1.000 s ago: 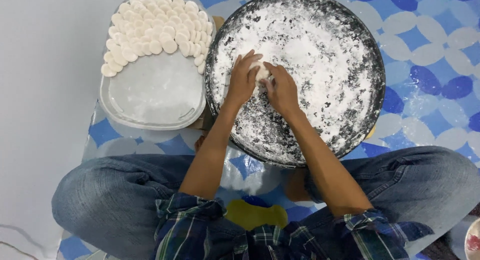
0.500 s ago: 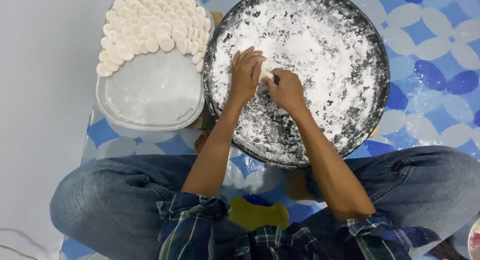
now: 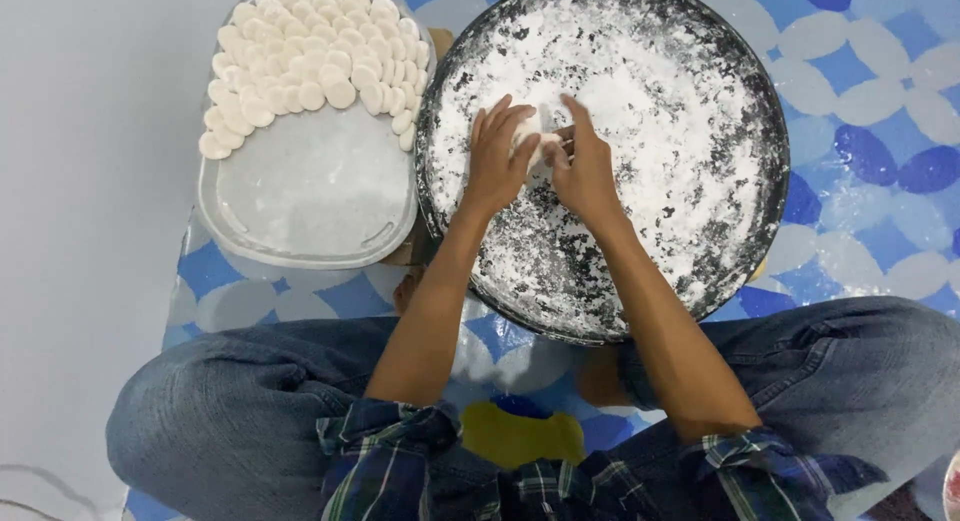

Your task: A person sitting on the floor manually shapes small pieces of dough into balls on a floured tray.

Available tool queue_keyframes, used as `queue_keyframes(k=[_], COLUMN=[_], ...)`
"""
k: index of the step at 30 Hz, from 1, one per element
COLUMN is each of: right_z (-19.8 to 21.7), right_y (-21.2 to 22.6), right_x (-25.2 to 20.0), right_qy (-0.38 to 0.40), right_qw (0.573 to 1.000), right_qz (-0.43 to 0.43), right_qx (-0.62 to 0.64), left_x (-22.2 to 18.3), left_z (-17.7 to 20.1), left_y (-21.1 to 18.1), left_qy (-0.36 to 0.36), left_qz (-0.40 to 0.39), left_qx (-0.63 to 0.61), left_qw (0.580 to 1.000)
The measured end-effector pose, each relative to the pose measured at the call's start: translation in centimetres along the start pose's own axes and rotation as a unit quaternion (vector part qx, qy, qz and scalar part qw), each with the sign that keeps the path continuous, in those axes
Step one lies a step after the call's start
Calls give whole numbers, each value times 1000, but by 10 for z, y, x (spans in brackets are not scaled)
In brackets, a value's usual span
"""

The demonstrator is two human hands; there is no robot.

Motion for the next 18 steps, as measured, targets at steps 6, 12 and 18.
queue_keyframes(k=[6,12,18], right_z=[-13,-2,-18], right_y=[3,2,-21], right_x=[2,-13,-2], right_qy=[34,12,6], right_qw=[994,988,997], right_qz=[64,61,17], right_qx=[-85,-141,-80], left_x=[0,6,7], left_z=[-3,-12,-6], left_y=[-6,-1,6], left_qy=[-28,-41,-44], left_qz=[9,17,22], left_qx=[30,51,6], left_qw=[999,998,999])
Point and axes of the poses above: each hand's wrist, its own x-axis towards the middle knuckle, its own z-axis out of the back of the hand, y = z × x, the point moved 4 cm from there along x, towards the middle knuckle, and after that the axes turned 10 degrees about -x, right-handed, at the moved point
